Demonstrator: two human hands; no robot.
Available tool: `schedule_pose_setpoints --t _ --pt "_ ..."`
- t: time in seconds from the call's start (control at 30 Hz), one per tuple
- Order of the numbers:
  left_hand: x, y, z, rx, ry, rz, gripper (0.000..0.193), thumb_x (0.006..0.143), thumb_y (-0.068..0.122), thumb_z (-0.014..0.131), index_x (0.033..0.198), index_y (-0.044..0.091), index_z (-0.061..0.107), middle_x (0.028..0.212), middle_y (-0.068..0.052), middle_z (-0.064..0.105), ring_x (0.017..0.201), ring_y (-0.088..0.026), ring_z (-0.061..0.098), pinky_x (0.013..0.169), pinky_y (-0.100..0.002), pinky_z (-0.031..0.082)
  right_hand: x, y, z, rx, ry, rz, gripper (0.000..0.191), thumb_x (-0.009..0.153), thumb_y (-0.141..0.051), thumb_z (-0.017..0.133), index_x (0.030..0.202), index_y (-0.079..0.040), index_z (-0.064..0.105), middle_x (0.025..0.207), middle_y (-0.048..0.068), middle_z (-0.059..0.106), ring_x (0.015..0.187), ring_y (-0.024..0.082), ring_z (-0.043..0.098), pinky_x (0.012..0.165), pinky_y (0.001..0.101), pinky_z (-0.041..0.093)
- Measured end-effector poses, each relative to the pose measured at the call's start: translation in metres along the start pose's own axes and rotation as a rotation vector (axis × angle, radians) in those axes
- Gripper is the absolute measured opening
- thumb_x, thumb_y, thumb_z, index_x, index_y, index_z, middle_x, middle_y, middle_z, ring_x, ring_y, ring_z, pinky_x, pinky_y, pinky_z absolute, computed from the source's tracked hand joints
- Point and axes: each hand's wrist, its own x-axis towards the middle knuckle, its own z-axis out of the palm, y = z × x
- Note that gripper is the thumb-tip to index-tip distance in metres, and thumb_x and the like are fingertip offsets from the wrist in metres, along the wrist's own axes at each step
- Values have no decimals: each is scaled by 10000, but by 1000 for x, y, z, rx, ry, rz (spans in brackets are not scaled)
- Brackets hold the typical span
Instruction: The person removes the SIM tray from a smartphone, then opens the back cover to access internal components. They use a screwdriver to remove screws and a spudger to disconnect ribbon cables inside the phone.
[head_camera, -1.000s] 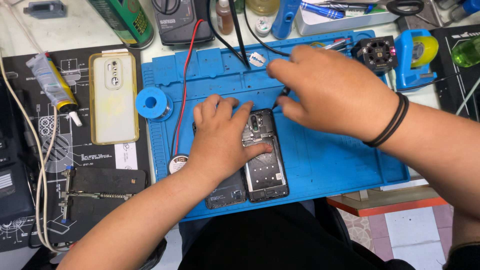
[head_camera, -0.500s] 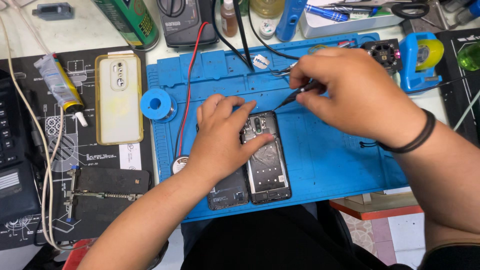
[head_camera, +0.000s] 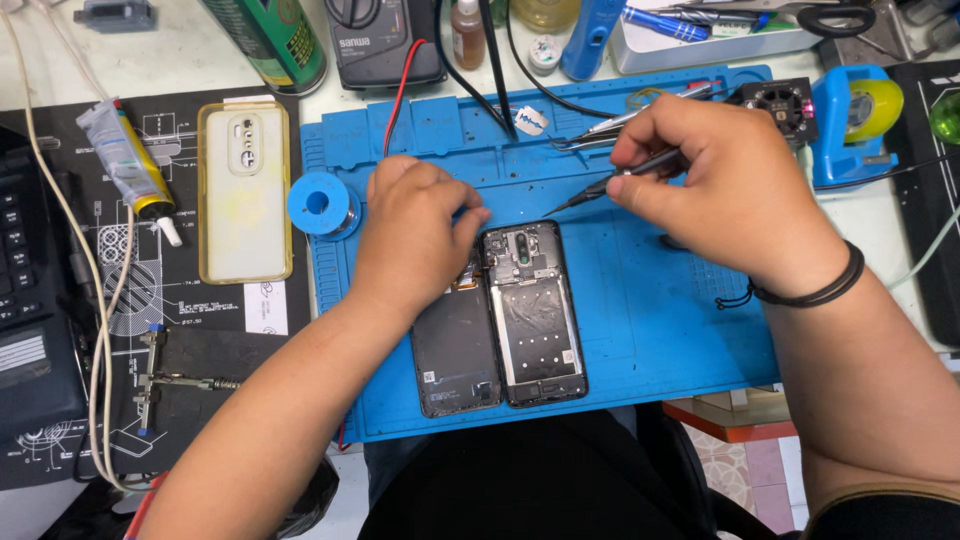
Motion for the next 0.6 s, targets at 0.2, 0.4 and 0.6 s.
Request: schedule_pose_setpoints --t 0.2,0.4,0.6 --pt "3 -3 2 92 7 -15 118 822 173 804 903 87 811 873 -97 683 1031 -353 546 956 -467 404 3 -1 8 -53 -12 -75 176 861 -77 791 968 2 676 889 80 734 789 136 734 719 278 587" --pt "-6 20 -5 26 11 18 348 858 268 826 1142 80 758 997 -104 688 1134 -365 520 1041 -471 395 10 -15 12 -151 -24 -124 176 820 -56 787 958 -8 688 851 107 711 743 196 730 676 319 586" --pt "-11 42 -9 24 -192 43 1092 594 470 938 1480 43 463 1130 -148 616 1169 -395 450 1036 -503 333 20 -45 24 -610 -84 -307 149 786 -174 784 892 -78 740 777 142 694 738 358 682 605 476 531"
